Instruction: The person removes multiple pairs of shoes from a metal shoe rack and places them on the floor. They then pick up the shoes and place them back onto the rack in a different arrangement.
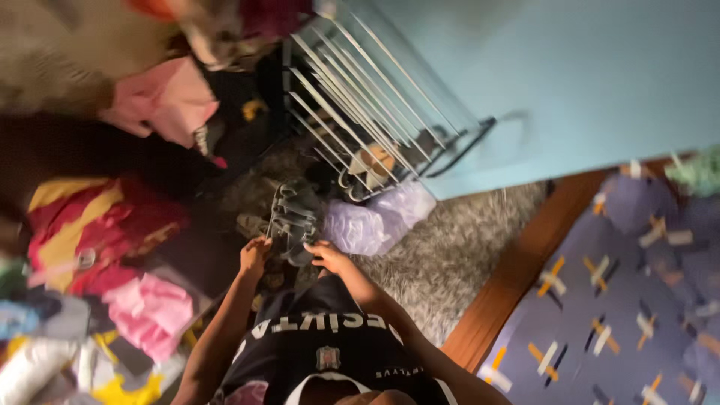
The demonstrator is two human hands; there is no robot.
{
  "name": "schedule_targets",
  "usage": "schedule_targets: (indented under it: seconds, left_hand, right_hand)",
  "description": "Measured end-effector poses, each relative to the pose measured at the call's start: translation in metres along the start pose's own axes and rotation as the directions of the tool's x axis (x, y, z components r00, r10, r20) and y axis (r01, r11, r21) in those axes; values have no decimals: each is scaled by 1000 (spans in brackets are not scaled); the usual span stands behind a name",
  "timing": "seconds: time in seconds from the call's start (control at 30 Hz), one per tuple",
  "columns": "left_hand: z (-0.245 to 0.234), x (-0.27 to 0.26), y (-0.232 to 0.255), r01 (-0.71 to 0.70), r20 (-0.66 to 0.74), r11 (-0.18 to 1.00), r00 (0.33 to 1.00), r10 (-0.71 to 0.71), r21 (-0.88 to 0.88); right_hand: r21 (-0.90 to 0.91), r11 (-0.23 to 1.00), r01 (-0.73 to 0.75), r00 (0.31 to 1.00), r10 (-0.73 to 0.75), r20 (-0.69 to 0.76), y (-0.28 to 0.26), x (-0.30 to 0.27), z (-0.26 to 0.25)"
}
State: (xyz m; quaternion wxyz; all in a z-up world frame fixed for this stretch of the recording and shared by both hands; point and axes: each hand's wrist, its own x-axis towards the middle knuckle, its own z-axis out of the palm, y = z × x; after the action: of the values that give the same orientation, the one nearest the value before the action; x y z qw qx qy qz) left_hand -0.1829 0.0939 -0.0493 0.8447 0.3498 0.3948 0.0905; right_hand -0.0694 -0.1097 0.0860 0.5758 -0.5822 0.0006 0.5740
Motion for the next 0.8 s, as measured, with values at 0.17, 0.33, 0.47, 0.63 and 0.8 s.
schedule_targets:
  seconds: [0.17, 0.33, 0.47, 0.63, 0.8]
  left_hand:
    - [12, -37, 3, -47, -232, 996, 972, 30, -69]
    - [25, -64, -12, -137, -335, 981, 939, 84, -136]
    - [48, -72, -48, -180, -491, 969, 868, 77, -166]
    - [87, -86, -107, -189, -672, 968, 740, 29, -167]
    - [108, -120, -159, -218, -745, 944, 665, -41, -246]
  right_hand:
    - [104, 976, -190, 982, 190, 7, 30, 63, -27]
    - [21, 975, -222, 972, 219, 82, 22, 84, -45]
    - [-152, 946, -285, 953, 297, 64, 9, 90, -68]
    - [-269, 900, -343, 901, 396, 175, 3, 78, -97]
    - [-407, 824, -394, 831, 509, 224, 27, 54, -115]
